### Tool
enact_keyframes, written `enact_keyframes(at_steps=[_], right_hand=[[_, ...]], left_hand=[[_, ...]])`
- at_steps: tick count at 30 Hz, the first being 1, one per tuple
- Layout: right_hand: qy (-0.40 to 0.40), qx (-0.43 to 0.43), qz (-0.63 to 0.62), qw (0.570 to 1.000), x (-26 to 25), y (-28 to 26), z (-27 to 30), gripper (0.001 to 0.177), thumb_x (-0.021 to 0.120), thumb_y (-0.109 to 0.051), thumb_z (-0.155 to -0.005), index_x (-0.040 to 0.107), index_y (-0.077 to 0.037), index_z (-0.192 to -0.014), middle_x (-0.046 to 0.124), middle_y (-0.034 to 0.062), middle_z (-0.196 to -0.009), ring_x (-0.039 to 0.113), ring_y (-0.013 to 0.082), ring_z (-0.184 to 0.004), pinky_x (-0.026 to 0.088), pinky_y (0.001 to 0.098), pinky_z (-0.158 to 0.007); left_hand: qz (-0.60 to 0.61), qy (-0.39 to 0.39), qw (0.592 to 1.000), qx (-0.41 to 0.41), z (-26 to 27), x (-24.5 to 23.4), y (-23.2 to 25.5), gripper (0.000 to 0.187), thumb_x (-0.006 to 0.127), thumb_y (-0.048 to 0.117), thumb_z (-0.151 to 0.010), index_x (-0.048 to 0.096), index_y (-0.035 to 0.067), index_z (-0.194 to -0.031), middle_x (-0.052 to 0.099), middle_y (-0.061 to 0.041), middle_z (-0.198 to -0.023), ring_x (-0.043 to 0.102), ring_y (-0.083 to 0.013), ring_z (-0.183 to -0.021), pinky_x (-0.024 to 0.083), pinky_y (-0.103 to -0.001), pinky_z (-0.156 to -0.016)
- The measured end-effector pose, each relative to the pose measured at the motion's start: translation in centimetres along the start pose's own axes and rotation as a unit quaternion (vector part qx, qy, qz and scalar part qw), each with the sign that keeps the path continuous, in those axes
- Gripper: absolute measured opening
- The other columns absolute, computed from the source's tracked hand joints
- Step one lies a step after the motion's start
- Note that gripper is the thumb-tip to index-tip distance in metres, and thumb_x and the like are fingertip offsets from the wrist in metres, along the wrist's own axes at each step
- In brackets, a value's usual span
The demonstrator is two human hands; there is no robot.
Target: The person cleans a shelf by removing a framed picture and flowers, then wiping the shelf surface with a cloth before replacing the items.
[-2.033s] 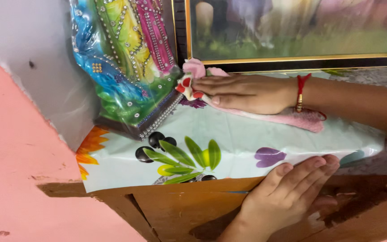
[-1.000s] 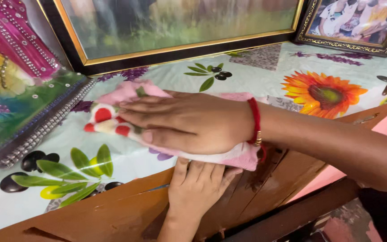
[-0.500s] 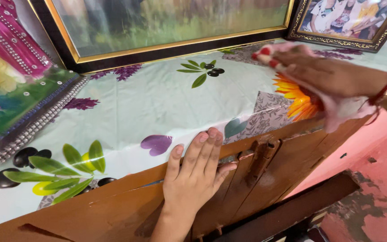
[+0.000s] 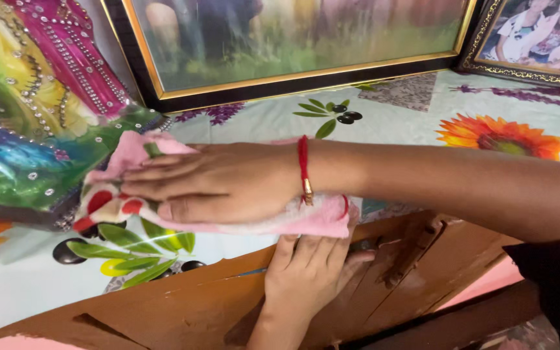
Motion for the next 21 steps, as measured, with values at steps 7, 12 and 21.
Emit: enact_keyframes(at_steps=[7, 12, 21], right_hand=[[-0.014, 0.197, 0.064, 0.978, -1.8, 9.7, 7.1, 0.070, 0.015, -0.053, -0.107, 0.021, -0.011, -0.163, 0.010, 0.0089, -0.173, 0.008, 0.0249, -0.160, 0.009, 0.0428, -0.129], [0.031, 0.317, 0.029, 0.947, -4.5, 12.8, 19.7, 0.069, 0.023, -0.054, -0.105, 0.025, -0.017, -0.164, 0.011, 0.0090, -0.172, 0.008, 0.0277, -0.158, 0.016, 0.0404, -0.123], [0.123, 0.500, -0.031, 0.857, -7.3, 14.9, 42.5, 0.059, 0.036, -0.040, -0.103, 0.043, -0.007, -0.151, 0.032, 0.0081, -0.166, 0.030, 0.0214, -0.153, 0.023, 0.0355, -0.123]], left_hand=[[-0.058, -0.001, 0.998, 0.030, -0.2, 0.4, 0.3, 0.071, 0.041, 0.064, -0.114, 0.044, 0.013, -0.163, 0.032, 0.000, -0.171, 0.022, -0.0162, -0.158, 0.007, -0.047, -0.131], [-0.061, -0.003, 0.998, 0.025, -0.1, 0.7, 0.6, 0.072, 0.039, 0.065, -0.115, 0.043, 0.012, -0.164, 0.030, -0.001, -0.171, 0.021, -0.0163, -0.159, 0.007, -0.047, -0.131], [-0.055, -0.003, 0.998, 0.017, -0.1, 0.6, 0.7, 0.070, 0.047, 0.064, -0.113, 0.046, 0.013, -0.162, 0.031, -0.002, -0.170, 0.025, -0.0170, -0.158, 0.010, -0.047, -0.130]])
Point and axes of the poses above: each hand's wrist, its own z-axis away from the middle knuckle, its own x-axis out of the palm, y = z × x, the point moved 8 cm from there along -z, towards the middle knuckle
